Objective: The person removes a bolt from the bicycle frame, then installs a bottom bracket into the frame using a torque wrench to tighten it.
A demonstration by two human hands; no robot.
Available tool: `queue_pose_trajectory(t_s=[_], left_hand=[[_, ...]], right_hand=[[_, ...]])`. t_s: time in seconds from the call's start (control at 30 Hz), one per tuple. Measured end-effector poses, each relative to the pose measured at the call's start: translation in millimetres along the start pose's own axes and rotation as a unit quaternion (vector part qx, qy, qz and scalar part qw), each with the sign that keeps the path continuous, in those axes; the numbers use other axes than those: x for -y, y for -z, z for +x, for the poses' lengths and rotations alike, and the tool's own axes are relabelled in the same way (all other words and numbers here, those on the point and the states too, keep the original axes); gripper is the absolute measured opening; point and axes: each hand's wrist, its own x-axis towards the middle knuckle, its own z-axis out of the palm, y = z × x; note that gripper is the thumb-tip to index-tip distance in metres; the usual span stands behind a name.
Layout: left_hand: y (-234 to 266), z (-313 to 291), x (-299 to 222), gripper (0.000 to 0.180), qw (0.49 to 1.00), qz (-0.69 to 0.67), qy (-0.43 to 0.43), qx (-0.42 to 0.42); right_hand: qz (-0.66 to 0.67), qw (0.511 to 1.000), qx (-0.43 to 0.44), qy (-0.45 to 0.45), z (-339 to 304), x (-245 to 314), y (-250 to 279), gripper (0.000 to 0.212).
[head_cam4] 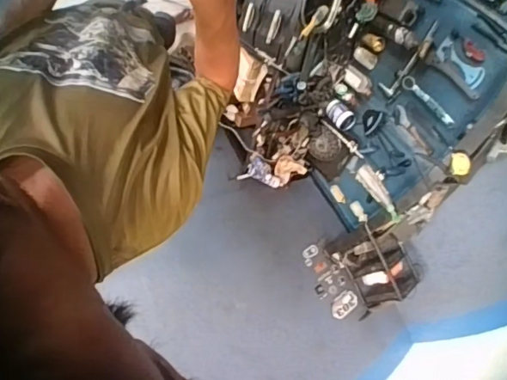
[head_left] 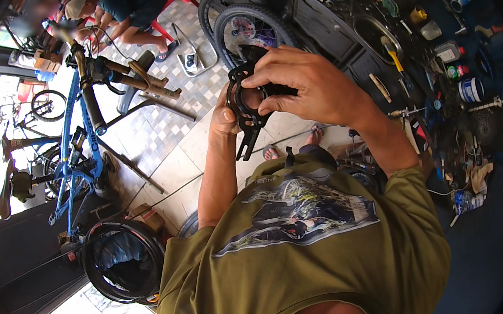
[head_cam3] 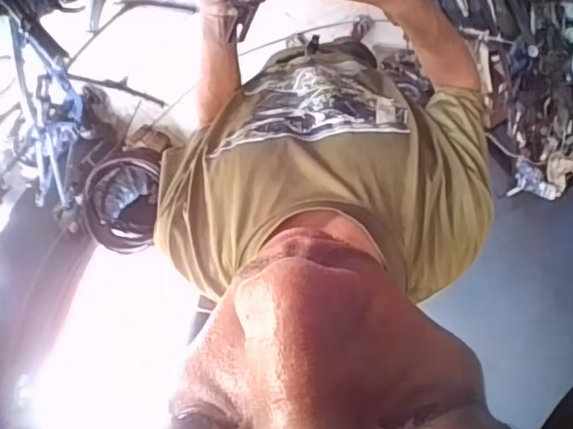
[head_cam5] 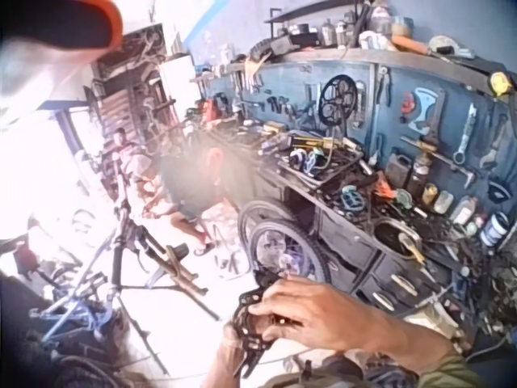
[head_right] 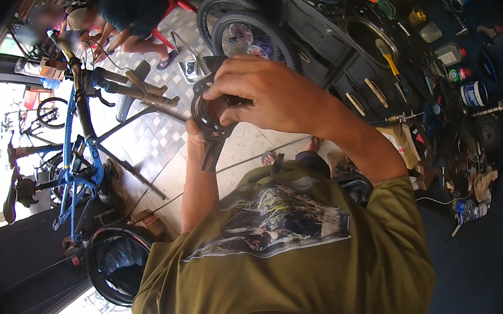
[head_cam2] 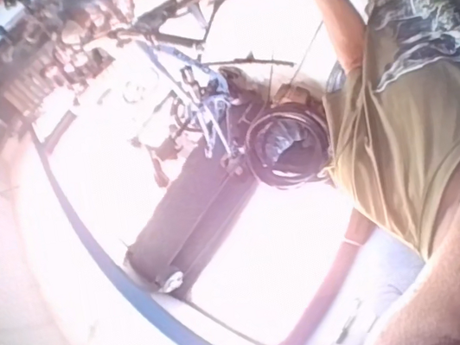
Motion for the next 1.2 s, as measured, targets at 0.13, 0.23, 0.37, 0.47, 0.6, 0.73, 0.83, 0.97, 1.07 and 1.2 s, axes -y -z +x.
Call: queue_pose_trajectory(t_s=[0.13,0.23,0.37,0.47,0.6,0.73,0.83,0.97,1.07,1.2], left_hand=[[6.6,-5.2,-4.9,0.105,1.0,0.011,0.001,0.001],[12.3,-4.4,-5.3,0.103,1.0,0.016,-0.002,0.018],[14.6,-4.6,-7.1,0.102,0.999,0.02,0.001,0.033],[20.8,-6.8,-4.1,0.102,0.999,0.015,0.005,0.03],[25.2,-8.1,-4.1,0.103,0.999,0.019,0.005,0.03],[17.5,-9.2,-6.5,0.104,0.999,0.017,0.001,0.029],[15.4,-10.2,-7.1,0.104,0.999,0.017,-0.004,0.027],[19.7,-10.2,-5.7,0.104,0.999,0.015,-0.007,0.033],[20.4,-9.9,-6.6,0.104,0.999,0.015,-0.001,0.04],[14.5,-9.8,-7.0,0.104,0.999,0.021,-0.003,0.033]], right_hand=[[-0.013,1.0,-0.005,0.006,1.9,1.9,-3.5,0.038],[-0.016,1.0,-0.005,0.008,2.0,3.6,-6.3,0.038],[-0.029,1.0,0.0,0.003,2.3,5.1,-6.8,0.038],[-0.029,1.0,0.0,-0.006,2.2,8.2,-7.1,0.039],[-0.023,1.0,-0.005,-0.003,3.5,10.7,-8.1,0.038],[-0.031,0.999,-0.011,0.001,2.9,9.6,-10.3,0.038],[-0.034,0.999,-0.007,0.002,2.8,10.6,-9.8,0.039],[-0.033,0.999,-0.001,0.001,2.9,12.3,-9.3,0.039],[-0.035,0.999,0.003,-0.001,2.8,12.4,-8.4,0.039],[-0.039,0.999,-0.004,-0.007,2.1,12.0,-8.0,0.038]])
